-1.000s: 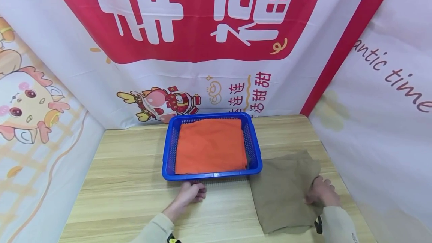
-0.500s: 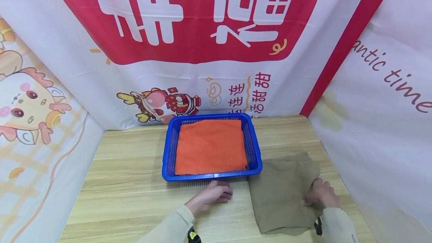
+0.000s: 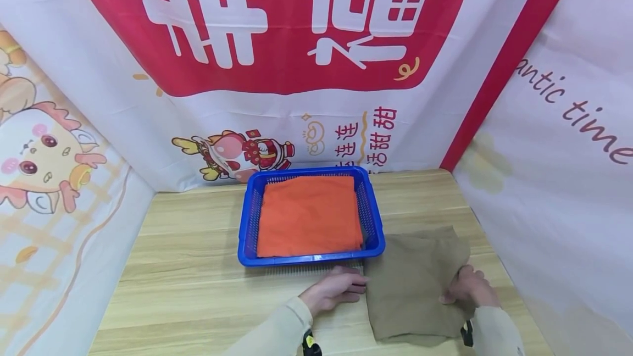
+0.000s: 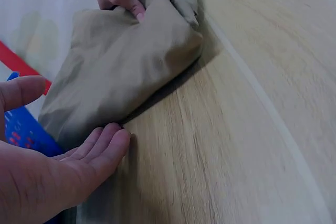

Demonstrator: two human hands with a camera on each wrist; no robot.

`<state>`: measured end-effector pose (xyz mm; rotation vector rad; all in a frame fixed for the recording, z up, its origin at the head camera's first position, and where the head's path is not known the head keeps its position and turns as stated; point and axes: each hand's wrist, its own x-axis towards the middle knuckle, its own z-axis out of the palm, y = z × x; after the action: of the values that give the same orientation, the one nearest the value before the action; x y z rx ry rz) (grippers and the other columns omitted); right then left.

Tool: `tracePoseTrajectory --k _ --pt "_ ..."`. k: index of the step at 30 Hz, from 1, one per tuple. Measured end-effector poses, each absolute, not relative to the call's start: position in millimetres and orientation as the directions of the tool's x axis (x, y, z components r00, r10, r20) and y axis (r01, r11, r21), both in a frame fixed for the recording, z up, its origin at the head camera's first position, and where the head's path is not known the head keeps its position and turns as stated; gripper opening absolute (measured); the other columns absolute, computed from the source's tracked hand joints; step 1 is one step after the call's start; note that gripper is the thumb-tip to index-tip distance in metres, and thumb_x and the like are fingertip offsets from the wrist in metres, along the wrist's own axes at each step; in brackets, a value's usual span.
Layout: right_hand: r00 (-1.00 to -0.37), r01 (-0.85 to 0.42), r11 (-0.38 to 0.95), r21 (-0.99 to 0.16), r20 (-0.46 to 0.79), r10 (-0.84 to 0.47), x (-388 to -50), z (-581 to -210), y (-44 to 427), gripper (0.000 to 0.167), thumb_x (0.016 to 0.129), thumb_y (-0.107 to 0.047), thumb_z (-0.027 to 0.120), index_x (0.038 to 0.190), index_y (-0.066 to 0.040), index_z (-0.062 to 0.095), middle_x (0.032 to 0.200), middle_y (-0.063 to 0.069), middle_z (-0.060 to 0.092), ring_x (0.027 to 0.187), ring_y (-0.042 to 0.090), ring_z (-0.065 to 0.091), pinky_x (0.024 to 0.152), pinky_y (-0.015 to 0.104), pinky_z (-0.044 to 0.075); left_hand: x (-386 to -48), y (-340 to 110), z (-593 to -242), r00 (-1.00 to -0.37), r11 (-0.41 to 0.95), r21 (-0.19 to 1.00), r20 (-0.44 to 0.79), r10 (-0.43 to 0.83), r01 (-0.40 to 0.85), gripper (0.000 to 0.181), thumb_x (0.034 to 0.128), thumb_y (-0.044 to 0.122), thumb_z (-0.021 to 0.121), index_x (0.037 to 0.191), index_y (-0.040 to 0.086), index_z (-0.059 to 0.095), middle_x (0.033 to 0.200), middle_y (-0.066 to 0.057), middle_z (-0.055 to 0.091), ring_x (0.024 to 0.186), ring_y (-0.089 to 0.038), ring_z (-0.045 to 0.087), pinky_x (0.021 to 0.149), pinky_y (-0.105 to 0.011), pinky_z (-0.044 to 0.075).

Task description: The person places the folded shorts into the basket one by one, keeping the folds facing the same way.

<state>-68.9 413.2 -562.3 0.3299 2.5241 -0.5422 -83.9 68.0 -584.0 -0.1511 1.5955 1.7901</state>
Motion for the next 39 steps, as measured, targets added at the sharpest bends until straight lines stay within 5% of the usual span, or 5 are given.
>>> tracePoseTrajectory --k 6,13,20,29,39 --pt "-0.834 0.345 0.832 -0.434 -0.549 0.060 -64.1 -564.5 415.7 0.107 0.071 -0.040 0.090 0.122 0.031 0.029 0.113 0.049 0.047 0.107 0.057 0.053 0.093 0.062 0.047 -85.3 83.2 -586.5 -0.728 0.015 0.809 -0.536 0.428 -0.587 0.029 0.0889 0.012 0.071 0.114 0.005 0.059 0.088 -0.003 0.064 0.081 -0.016 0.061 0.080 -0.038 0.057" --pt "-0.809 0.490 0.581 -0.650 -0.588 0.024 -57.1 -564.7 418.8 0.080 0.089 -0.036 0.078 0.130 0.019 0.039 0.109 0.016 0.065 0.095 0.025 0.065 0.081 0.040 0.055 -89.5 95.8 -588.2 -0.734 -0.023 0.816 -0.506 0.453 -0.577 0.034 0.0885 0.008 0.070 0.119 -0.001 0.059 0.097 -0.007 0.071 0.090 -0.021 0.069 0.083 -0.041 0.058" --pt "-0.812 0.540 0.420 -0.729 -0.583 0.030 -51.6 -563.4 418.6 0.069 0.093 -0.034 0.073 0.130 0.017 0.046 0.098 0.010 0.070 0.087 0.025 0.069 0.075 0.041 0.058 -89.6 111.8 -585.4 -0.740 0.014 0.813 -0.537 0.405 -0.582 0.041 0.0886 0.008 0.072 0.125 0.003 0.053 0.096 -0.006 0.069 0.088 -0.025 0.070 0.078 -0.045 0.059" --pt "-0.838 0.504 0.517 -0.692 -0.536 0.101 -45.8 -544.9 422.0 0.084 0.090 -0.038 0.076 0.135 0.020 0.035 0.113 0.019 0.064 0.093 0.022 0.064 0.076 0.036 0.055 -86.5 119.2 -578.8 -0.729 -0.004 0.817 -0.512 0.455 -0.577 0.032 0.0871 0.000 0.072 0.114 0.011 0.057 0.093 -0.005 0.069 0.082 -0.023 0.070 0.071 -0.042 0.060" --pt "-0.865 0.483 0.480 -0.732 -0.484 0.132 -33.4 -510.0 429.4 0.083 0.093 -0.033 0.075 0.141 0.016 0.029 0.109 0.013 0.065 0.088 0.021 0.067 0.073 0.038 0.058 -78.4 121.0 -546.1 -0.695 -0.079 0.842 -0.383 0.609 -0.533 0.031 0.0894 -0.004 0.069 0.114 0.012 0.059 0.098 -0.004 0.072 0.088 -0.023 0.071 0.074 -0.042 0.061"
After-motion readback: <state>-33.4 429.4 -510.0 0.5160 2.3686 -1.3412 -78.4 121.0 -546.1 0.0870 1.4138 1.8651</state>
